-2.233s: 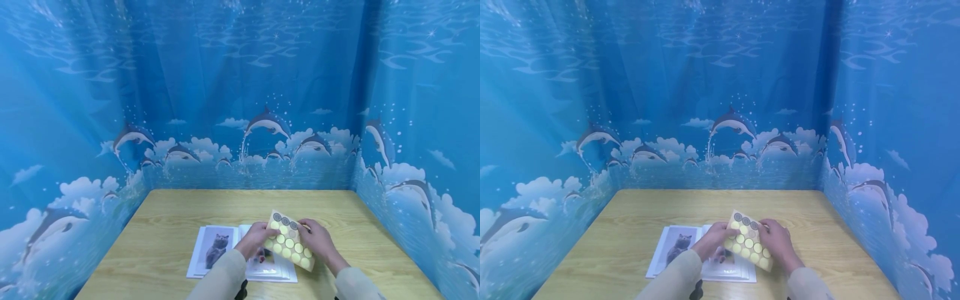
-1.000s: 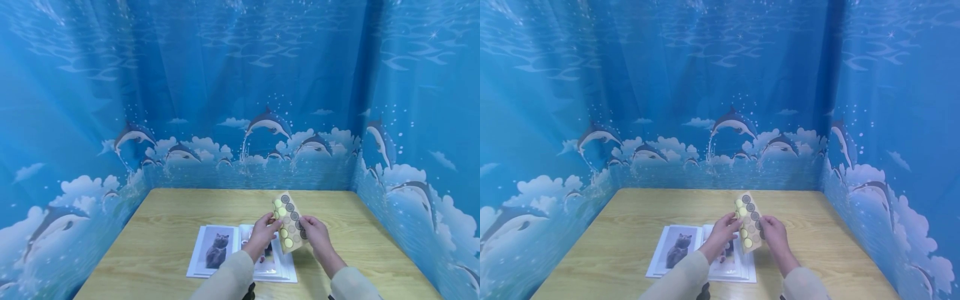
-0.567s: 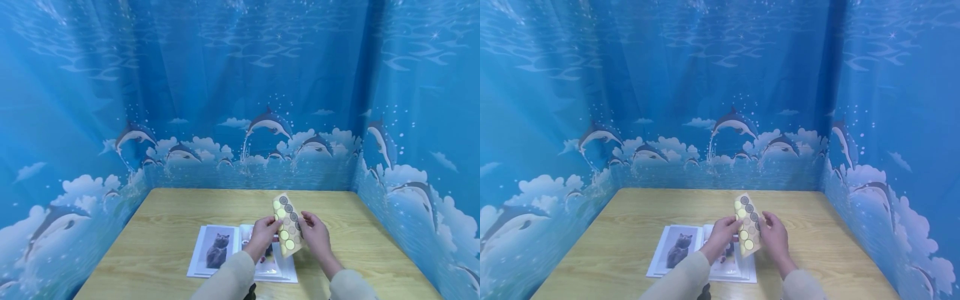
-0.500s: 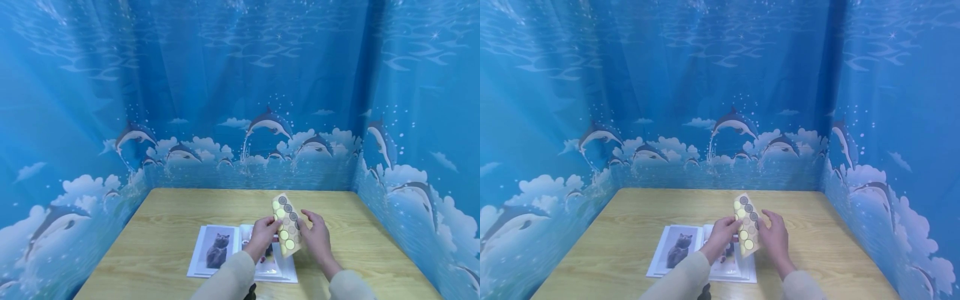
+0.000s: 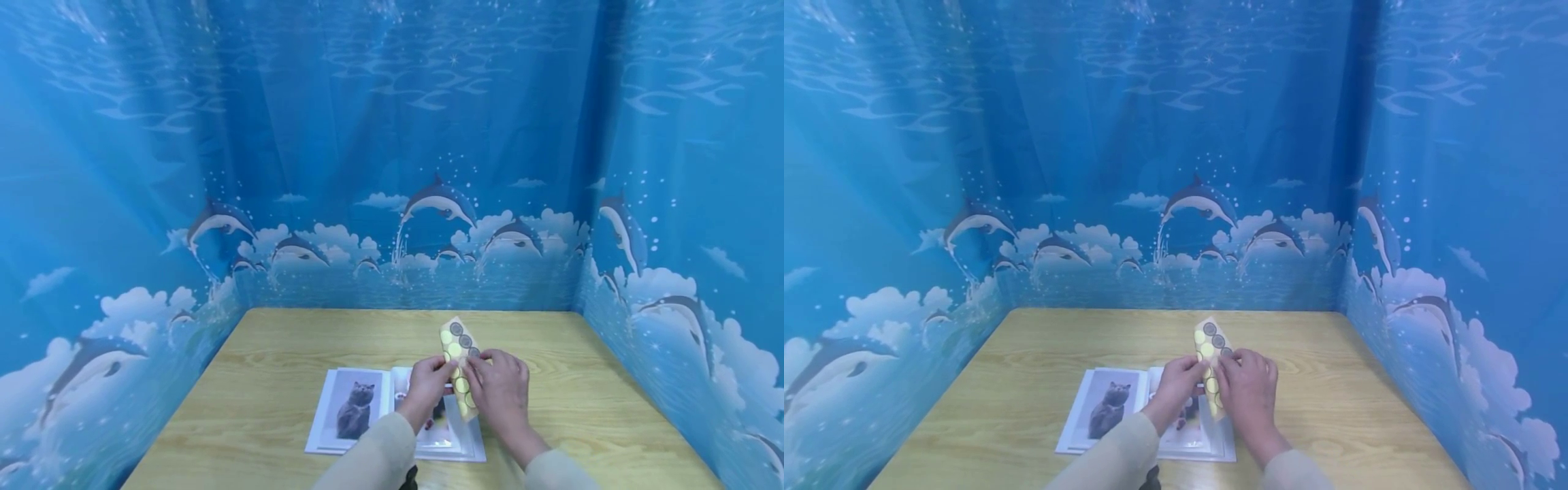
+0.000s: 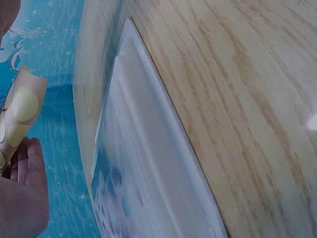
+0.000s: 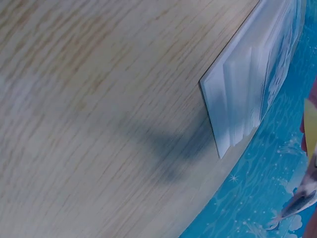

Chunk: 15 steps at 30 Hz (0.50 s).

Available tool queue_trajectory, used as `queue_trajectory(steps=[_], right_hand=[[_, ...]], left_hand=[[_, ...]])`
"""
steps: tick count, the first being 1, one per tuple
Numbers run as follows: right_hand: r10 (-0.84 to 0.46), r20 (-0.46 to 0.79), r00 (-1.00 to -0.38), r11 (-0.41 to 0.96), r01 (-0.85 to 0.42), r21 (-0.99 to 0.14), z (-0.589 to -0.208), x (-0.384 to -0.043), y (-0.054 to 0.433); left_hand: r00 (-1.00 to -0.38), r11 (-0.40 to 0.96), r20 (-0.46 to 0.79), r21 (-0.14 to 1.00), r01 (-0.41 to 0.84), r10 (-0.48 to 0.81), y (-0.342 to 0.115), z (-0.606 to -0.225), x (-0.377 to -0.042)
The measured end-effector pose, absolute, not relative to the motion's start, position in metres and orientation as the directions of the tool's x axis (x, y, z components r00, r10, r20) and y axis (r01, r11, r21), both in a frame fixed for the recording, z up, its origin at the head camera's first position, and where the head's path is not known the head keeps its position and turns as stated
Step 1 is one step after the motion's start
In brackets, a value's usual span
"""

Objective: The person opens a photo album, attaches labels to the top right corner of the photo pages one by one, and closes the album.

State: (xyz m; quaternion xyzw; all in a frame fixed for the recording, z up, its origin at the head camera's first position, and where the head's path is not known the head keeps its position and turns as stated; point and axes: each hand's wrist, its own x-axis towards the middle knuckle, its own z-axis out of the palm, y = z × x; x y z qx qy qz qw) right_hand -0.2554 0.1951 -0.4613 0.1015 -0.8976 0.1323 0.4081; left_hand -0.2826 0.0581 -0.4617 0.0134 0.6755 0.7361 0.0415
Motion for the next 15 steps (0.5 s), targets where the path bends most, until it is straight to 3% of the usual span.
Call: queue_trajectory(steps=[7, 15], right_hand=[[-0.003, 0.656, -0.754, 0.941, -0.225, -0.254, -0.4608, -0.2508, 0.1885], [0.117, 0.484, -0.867, 0.846, -0.168, -0.506, -0.4604, -0.2518, 0.1840]], left_hand=[[-0.994, -0.069, -0.041, 0.996, -0.049, 0.103, 0.0553, -0.4599, -0.2802], [-0.987, -0.089, -0.061, 0.993, -0.075, 0.146, 0.0530, -0.4616, -0.2800]])
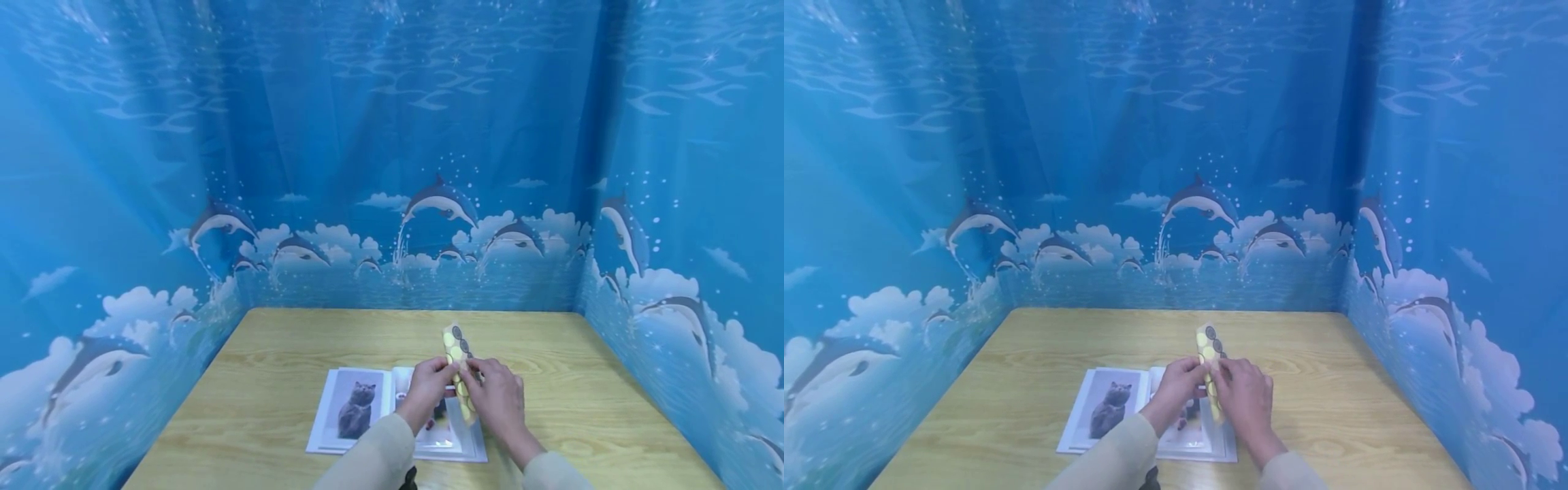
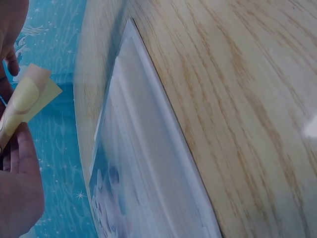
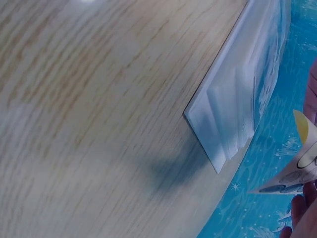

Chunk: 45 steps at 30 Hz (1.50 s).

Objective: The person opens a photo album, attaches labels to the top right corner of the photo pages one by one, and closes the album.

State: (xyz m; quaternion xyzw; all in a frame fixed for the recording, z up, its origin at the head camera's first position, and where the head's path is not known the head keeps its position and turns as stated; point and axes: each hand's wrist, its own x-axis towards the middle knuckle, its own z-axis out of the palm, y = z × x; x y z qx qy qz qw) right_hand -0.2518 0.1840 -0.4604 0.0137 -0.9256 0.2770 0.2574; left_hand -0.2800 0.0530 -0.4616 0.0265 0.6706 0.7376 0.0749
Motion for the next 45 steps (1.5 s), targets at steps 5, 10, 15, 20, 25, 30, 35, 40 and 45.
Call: queue_trajectory(steps=[5, 10, 15, 20, 25, 30, 35, 40, 45], right_hand=[[0.149, 0.422, -0.894, 0.794, -0.147, -0.591, -0.4609, -0.2511, 0.1839], [0.155, 0.418, -0.895, 0.780, -0.149, -0.608, -0.4599, -0.2507, 0.1836], [0.154, 0.416, -0.896, 0.778, -0.150, -0.610, -0.4595, -0.2515, 0.1835], [0.159, 0.401, -0.902, 0.764, -0.144, -0.628, -0.4602, -0.2522, 0.1830], [0.160, 0.409, -0.899, 0.764, -0.149, -0.628, -0.4611, -0.2520, 0.1818], [0.156, 0.426, -0.891, 0.775, -0.157, -0.612, -0.4622, -0.2514, 0.1820], [0.134, 0.429, -0.893, 0.779, -0.173, -0.603, -0.4636, -0.2498, 0.1824], [0.128, 0.434, -0.892, 0.779, -0.180, -0.601, -0.4661, -0.2506, 0.1815], [0.123, 0.447, -0.886, 0.787, -0.187, -0.588, -0.4671, -0.2501, 0.1806]], left_hand=[[-0.981, -0.099, -0.084, 0.990, -0.103, 0.175, 0.0515, -0.4625, -0.2803], [-0.976, -0.125, -0.079, 0.987, -0.105, 0.203, 0.0496, -0.4635, -0.2800], [-0.974, -0.131, -0.072, 0.986, -0.102, 0.213, 0.0492, -0.4636, -0.2804], [-0.973, -0.110, -0.083, 0.988, -0.109, 0.217, 0.0496, -0.4619, -0.2806], [-0.973, -0.094, -0.084, 0.990, -0.107, 0.216, 0.0498, -0.4628, -0.2809], [-0.973, -0.105, -0.079, 0.989, -0.103, 0.217, 0.0502, -0.4646, -0.2812], [-0.976, -0.118, -0.083, 0.987, -0.109, 0.203, 0.0511, -0.4645, -0.2815], [-0.978, -0.108, -0.084, 0.988, -0.106, 0.188, 0.0522, -0.4635, -0.2811], [-0.979, -0.104, -0.088, 0.989, -0.108, 0.181, 0.0530, -0.4642, -0.2794]])
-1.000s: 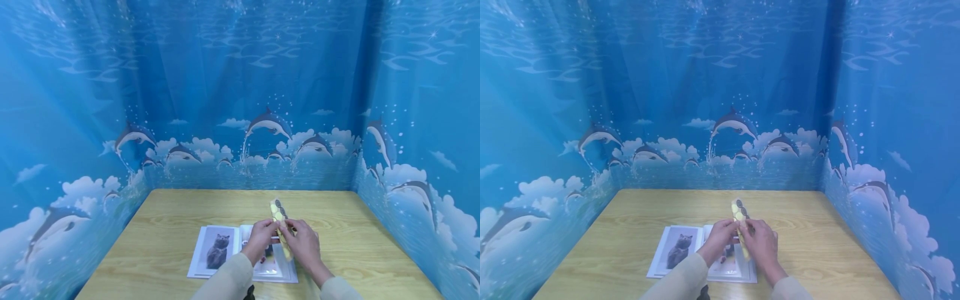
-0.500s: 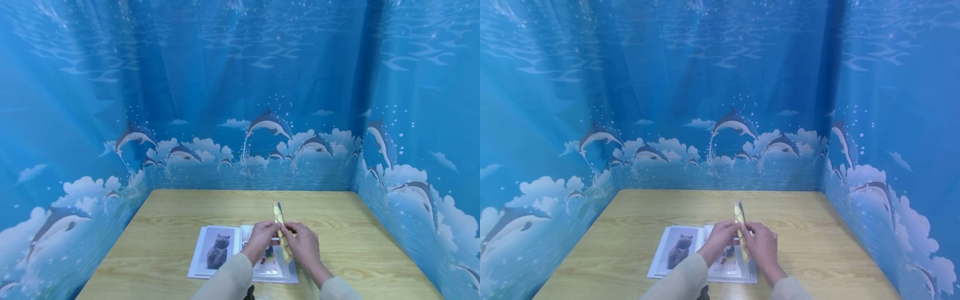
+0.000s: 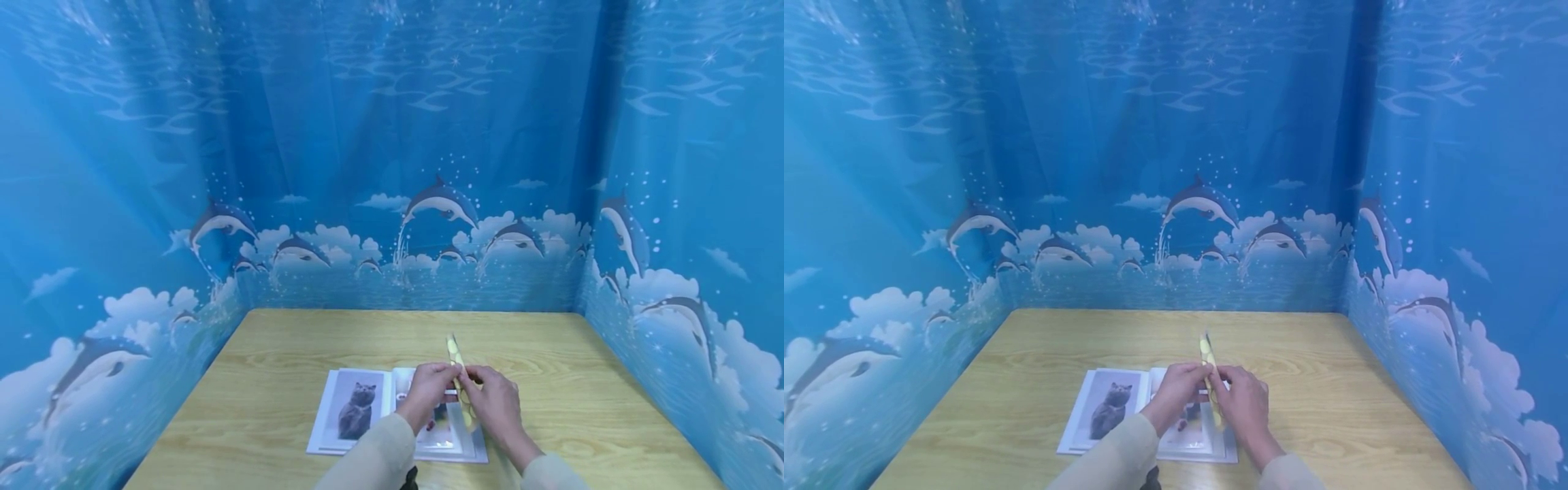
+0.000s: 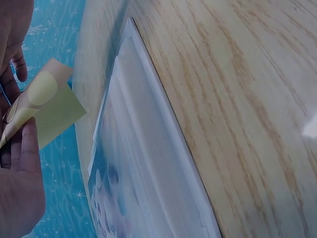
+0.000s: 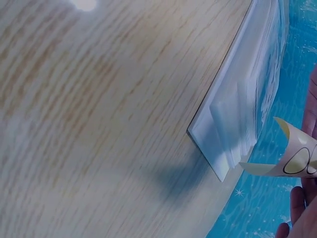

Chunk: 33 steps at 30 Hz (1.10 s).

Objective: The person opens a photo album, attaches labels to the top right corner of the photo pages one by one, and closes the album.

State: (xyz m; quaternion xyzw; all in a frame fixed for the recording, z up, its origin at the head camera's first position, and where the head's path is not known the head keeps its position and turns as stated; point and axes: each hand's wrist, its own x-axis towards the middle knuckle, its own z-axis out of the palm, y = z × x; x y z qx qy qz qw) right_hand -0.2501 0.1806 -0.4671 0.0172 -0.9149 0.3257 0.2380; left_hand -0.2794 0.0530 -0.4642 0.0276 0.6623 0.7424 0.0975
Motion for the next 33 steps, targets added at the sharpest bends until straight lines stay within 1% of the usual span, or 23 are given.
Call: queue_trajectory(steps=[4, 11, 13, 19, 22, 26, 33], right_hand=[[0.101, 0.468, -0.878, 0.804, -0.206, -0.558, -0.4680, -0.2492, 0.1801], [0.082, 0.534, -0.841, 0.833, -0.237, -0.501, -0.4713, -0.2492, 0.1807], [0.079, 0.533, -0.842, 0.836, -0.236, -0.496, -0.4714, -0.2486, 0.1808], [0.106, 0.459, -0.882, 0.813, -0.189, -0.551, -0.4702, -0.2471, 0.1806], [0.131, 0.454, -0.881, 0.798, -0.178, -0.575, -0.4704, -0.2472, 0.1806], [0.145, 0.453, -0.880, 0.799, -0.165, -0.577, -0.4708, -0.2476, 0.1806], [0.165, 0.436, -0.885, 0.794, -0.143, -0.591, -0.4715, -0.2497, 0.1789]], left_hand=[[-0.981, -0.104, -0.085, 0.989, -0.105, 0.176, 0.0529, -0.4657, -0.2787], [-0.981, -0.123, -0.071, 0.988, -0.093, 0.178, 0.0524, -0.4676, -0.2797], [-0.984, -0.118, -0.062, 0.989, -0.083, 0.170, 0.0522, -0.4676, -0.2796], [-0.988, -0.062, -0.061, 0.996, -0.071, 0.145, 0.0502, -0.4652, -0.2785], [-0.987, -0.065, -0.065, 0.995, -0.075, 0.149, 0.0493, -0.4655, -0.2791], [-0.983, -0.078, -0.076, 0.993, -0.090, 0.165, 0.0484, -0.4669, -0.2811], [-0.979, -0.054, -0.098, 0.993, -0.109, 0.180, 0.0464, -0.4684, -0.2832]])
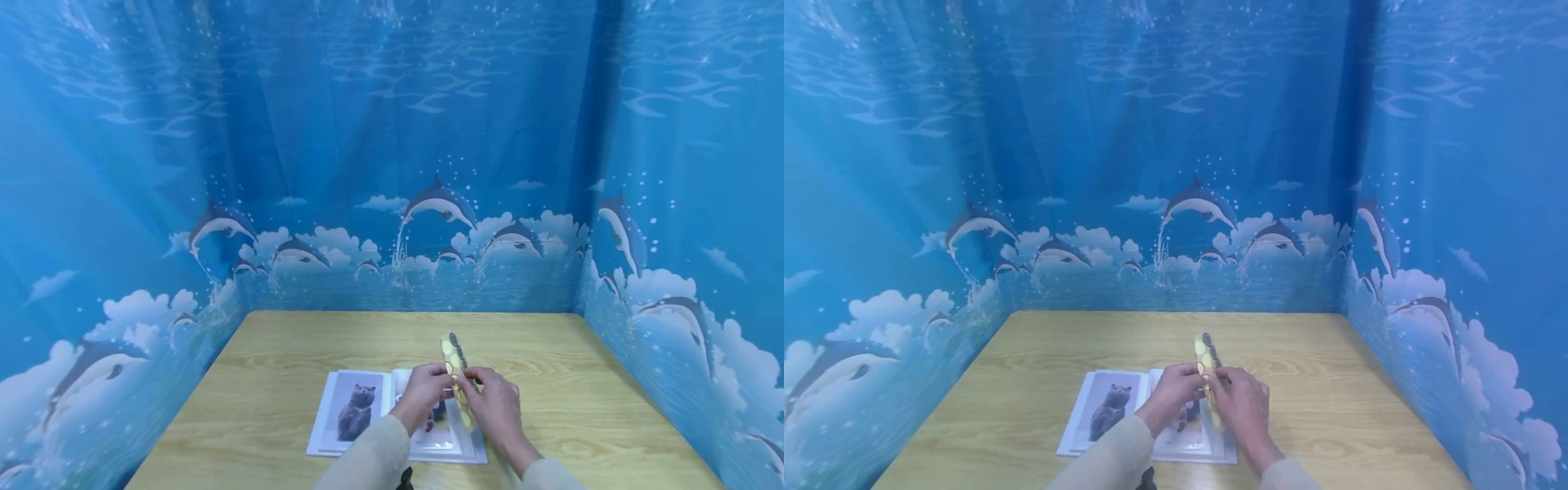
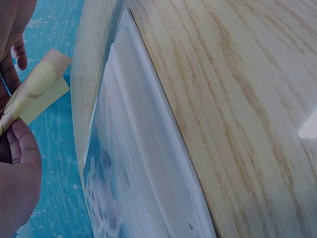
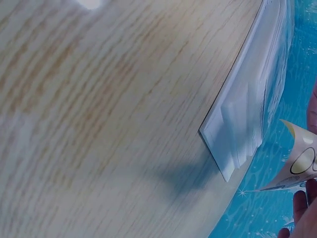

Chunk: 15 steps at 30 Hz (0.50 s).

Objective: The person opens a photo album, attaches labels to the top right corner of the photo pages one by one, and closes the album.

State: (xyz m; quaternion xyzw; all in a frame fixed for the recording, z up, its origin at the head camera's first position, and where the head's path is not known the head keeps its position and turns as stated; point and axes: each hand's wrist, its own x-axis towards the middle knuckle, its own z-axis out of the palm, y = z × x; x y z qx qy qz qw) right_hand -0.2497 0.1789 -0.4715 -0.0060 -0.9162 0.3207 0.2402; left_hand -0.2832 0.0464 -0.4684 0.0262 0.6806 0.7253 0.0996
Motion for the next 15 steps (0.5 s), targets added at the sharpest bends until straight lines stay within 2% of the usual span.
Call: queue_trajectory(steps=[7, 15], right_hand=[[0.150, 0.467, -0.872, 0.797, -0.173, -0.579, -0.4715, -0.2494, 0.1773], [0.070, 0.553, -0.831, 0.863, -0.228, -0.452, -0.4752, -0.2489, 0.1812]], left_hand=[[-0.974, -0.050, -0.089, 0.994, -0.101, 0.207, 0.0452, -0.4670, -0.2829], [-0.970, 0.019, -0.111, 0.994, -0.109, 0.215, 0.0458, -0.4666, -0.2817]])
